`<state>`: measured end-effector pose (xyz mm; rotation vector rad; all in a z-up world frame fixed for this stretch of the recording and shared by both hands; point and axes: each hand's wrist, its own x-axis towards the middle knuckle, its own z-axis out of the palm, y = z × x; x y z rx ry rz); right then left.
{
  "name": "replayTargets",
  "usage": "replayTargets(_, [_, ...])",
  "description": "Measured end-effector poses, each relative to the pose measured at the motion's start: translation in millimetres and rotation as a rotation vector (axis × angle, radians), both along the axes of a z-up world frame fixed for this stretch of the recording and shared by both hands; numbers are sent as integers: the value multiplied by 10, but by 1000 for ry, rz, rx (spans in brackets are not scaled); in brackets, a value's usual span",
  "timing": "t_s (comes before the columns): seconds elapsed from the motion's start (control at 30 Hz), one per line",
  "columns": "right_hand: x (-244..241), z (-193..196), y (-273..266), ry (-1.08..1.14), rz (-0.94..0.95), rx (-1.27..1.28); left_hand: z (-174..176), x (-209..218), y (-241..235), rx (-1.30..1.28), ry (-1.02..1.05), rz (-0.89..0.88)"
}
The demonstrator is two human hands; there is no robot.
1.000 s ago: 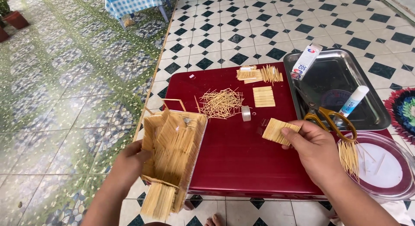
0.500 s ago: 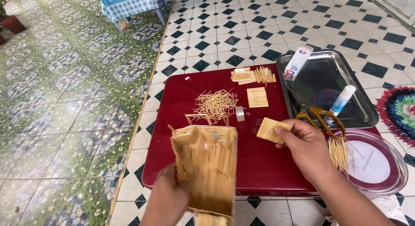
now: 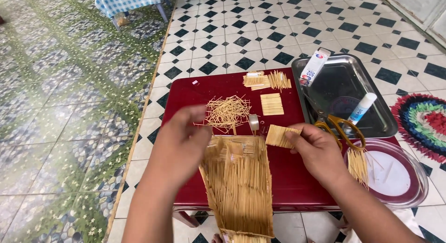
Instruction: The person tapes a small rectangular mat of thin wooden sticks and then inserts it into the side of a larger partially assembled wooden stick basket. The person uses scissors to cut tape and hands to position and press the mat into place.
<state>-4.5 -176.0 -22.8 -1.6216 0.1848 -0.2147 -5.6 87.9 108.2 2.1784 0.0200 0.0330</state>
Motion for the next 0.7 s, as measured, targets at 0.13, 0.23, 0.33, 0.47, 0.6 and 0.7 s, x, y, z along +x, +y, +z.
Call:
replayTargets(0.13, [144,180,92,23,92,-77,-66,328,-28,-79,3,-19])
replayTargets(0.23, [148,202,152,42,131,-120,-219,423,-19,-72,-65,-133])
replayTargets(0.33, [168,105,180,2,156,-129,-457,438,31,-152,-144,-263])
replayTargets(0.47, [203,8,186,6,197,-165,-691,507,89,-293,-156,-341])
replayTargets(0.6, [225,20,226,32,185,-183,-822,562,31,-266,-264,-425])
replayTargets(0.7, [225,35,265,27,159,-173,-834,558,5,-178,-324,-431])
